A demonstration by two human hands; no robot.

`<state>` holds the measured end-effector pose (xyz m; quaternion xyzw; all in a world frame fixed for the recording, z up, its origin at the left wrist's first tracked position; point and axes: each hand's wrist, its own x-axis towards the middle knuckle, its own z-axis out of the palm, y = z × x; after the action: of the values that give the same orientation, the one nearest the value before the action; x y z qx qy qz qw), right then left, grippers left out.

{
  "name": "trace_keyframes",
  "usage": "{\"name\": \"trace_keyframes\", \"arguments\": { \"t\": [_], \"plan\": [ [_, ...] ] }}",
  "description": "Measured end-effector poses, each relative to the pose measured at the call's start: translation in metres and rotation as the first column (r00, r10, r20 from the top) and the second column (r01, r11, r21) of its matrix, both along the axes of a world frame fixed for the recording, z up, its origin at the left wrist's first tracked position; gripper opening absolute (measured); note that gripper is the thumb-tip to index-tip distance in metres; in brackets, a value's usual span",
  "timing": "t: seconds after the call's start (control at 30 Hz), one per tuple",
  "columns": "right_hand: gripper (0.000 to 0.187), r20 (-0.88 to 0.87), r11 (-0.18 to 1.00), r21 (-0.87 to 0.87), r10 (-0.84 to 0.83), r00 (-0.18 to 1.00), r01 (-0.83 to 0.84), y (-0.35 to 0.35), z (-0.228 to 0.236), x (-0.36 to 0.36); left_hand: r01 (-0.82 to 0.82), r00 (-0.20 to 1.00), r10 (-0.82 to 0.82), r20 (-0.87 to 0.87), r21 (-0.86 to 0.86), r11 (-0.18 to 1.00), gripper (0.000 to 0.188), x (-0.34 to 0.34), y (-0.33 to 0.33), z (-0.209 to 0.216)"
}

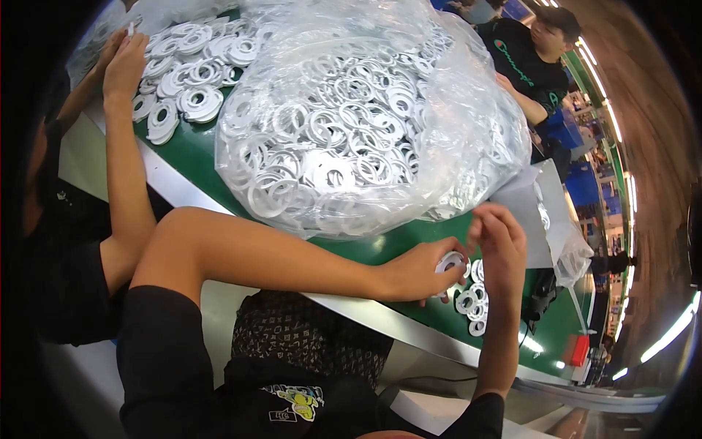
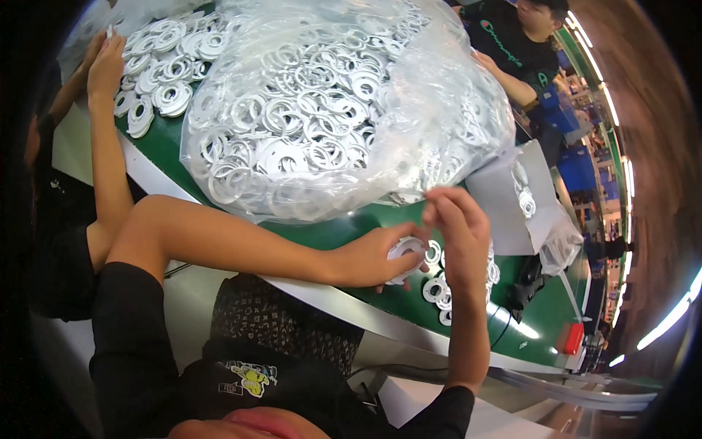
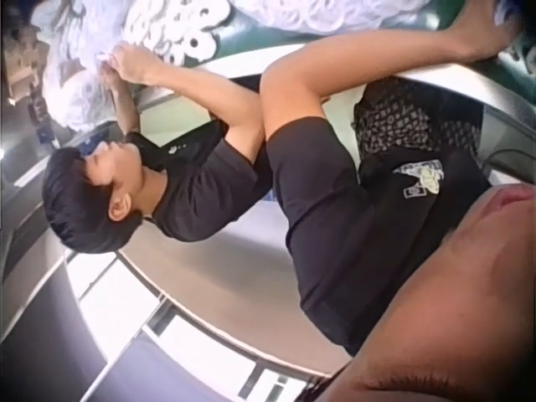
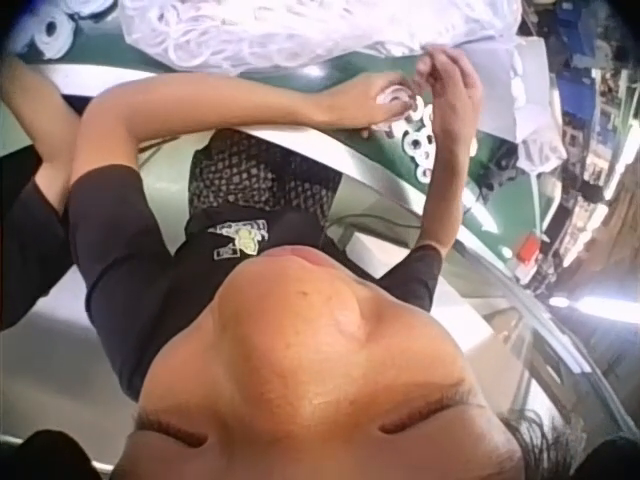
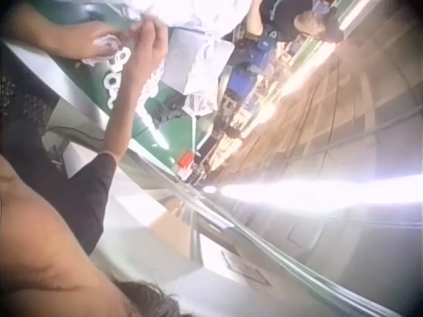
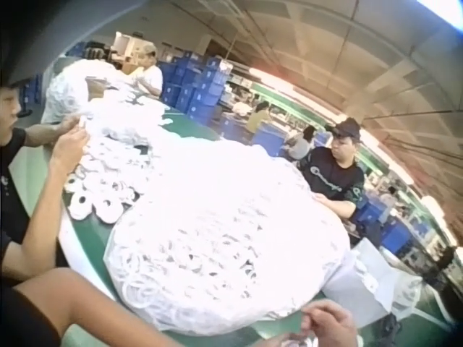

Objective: Sorting and checking white plastic rings on an assembly line.

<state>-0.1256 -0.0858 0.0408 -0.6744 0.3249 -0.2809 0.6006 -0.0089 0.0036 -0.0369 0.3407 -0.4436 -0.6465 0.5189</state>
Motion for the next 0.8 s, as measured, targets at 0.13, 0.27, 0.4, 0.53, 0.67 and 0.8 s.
{"name": "trace_keyframes", "arguments": {
  "t": [0.13, 0.27, 0.4, 0.53, 0.67, 0.8],
  "plan": [
    [0.017, -0.279, 0.900, -0.358, 0.151, 0.948, -0.249, -0.006, 0.019, 0.064, 0.050, 0.980, -0.017, 0.197, -0.163, 0.985, 0.032, -0.005, 0.000, -0.002],
    [0.019, -0.414, 0.700, -0.591, 0.163, 0.895, -0.401, -0.027, -0.002, 0.109, 0.004, 1.000, -0.001, 0.016, -0.204, 0.979, 0.030, -0.010, -0.003, -0.015],
    [0.018, -0.485, 0.428, -0.768, 0.100, 0.869, -0.477, -0.035, -0.025, 0.113, 0.026, 1.000, -0.023, 0.020, -0.177, 0.984, 0.027, -0.008, 0.000, -0.013],
    [0.020, -0.273, 0.473, -0.857, -0.076, 0.959, -0.207, -0.011, -0.004, 0.055, 0.092, 0.994, -0.088, 0.062, -0.064, 0.994, 0.029, 0.004, 0.007, -0.004],
    [0.018, -0.348, 0.671, -0.740, -0.324, 0.880, -0.046, 0.006, -0.015, -0.041, -0.049, 0.993, 0.068, 0.101, -0.183, 0.982, 0.030, -0.008, 0.008, -0.023],
    [0.041, -0.585, 0.583, -0.728, -0.256, 0.770, -0.359, 0.023, -0.039, -0.078, 0.007, 1.000, -0.007, 0.004, -0.030, 1.000, 0.033, 0.000, -0.001, -0.015]
  ]
}}
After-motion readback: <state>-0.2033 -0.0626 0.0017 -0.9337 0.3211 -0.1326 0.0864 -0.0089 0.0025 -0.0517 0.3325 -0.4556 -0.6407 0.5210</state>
